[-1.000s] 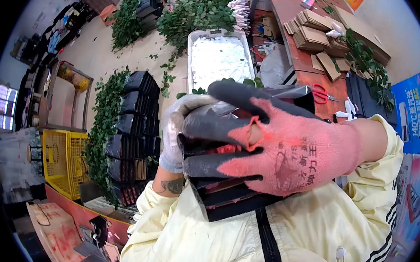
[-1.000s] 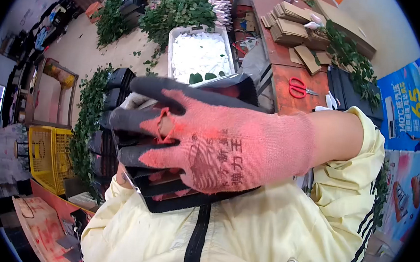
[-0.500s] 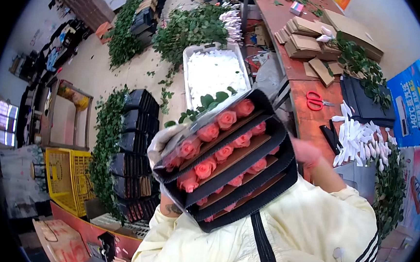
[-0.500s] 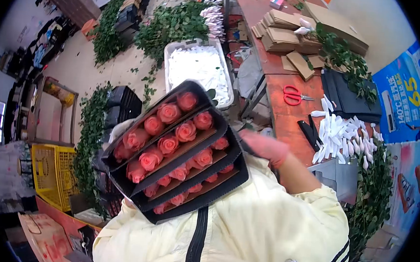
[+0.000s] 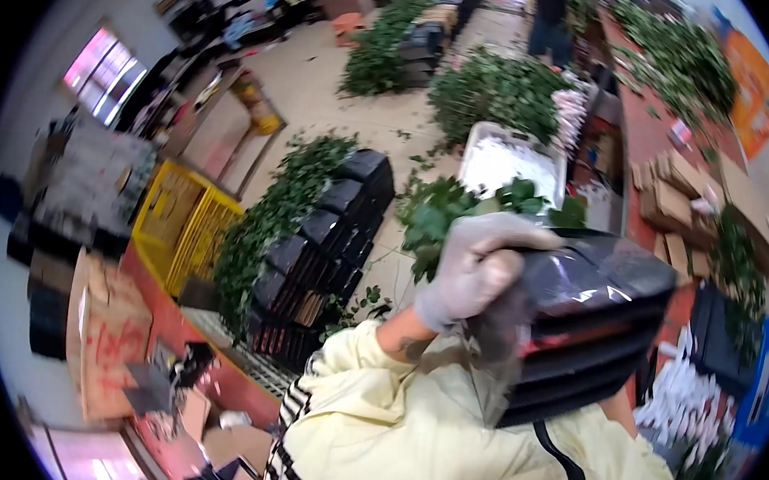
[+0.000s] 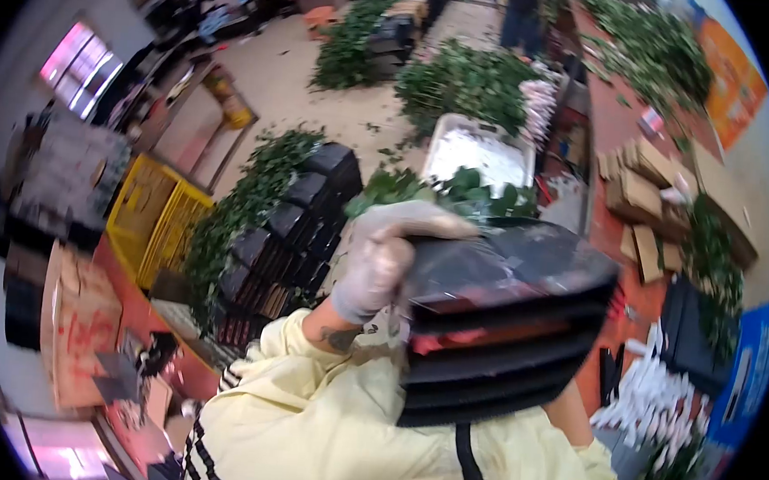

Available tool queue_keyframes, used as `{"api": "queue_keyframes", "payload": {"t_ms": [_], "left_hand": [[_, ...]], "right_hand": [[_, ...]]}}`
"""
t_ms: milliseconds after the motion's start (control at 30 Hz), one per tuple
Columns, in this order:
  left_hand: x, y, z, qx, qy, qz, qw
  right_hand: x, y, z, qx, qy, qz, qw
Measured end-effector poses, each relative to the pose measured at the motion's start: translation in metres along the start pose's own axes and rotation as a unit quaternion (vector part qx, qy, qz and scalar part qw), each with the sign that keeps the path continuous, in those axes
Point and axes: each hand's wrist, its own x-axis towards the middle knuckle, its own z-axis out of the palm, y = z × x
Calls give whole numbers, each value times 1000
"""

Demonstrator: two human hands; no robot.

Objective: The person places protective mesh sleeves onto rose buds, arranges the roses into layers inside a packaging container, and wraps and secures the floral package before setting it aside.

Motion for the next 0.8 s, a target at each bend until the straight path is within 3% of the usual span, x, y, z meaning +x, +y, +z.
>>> {"api": "queue_keyframes", "payload": {"t_ms": [100,200,233,333,433,533,567,633,800], "left_hand": [[33,8,6,51,-113,177,976],[46,12,15,22,-129,256,958],[43,16,7,34,-155,236,959],[24,21,-19,127,-114,250,953],[-10,15,-50,243,-111,87,960],[-47,5,-87,426,-107,-38,898],[-59,-4,-100,430,-98,-39,897],[-78,-23,-127,474,40,-59,878],[-100,-56,-209,552,44,-168,815]], "right_hand": [[22,-14,0,109,-40,10,993],[55,-32,16,212,-117,13,970],[66,-39,24,246,-142,16,959],[104,-56,59,328,-214,37,919],[153,-74,113,378,-302,82,871],[199,-92,181,393,-365,121,835],[212,-96,205,395,-375,131,829],[245,-105,254,400,-408,157,806],[314,-113,367,402,-454,230,761]]}}
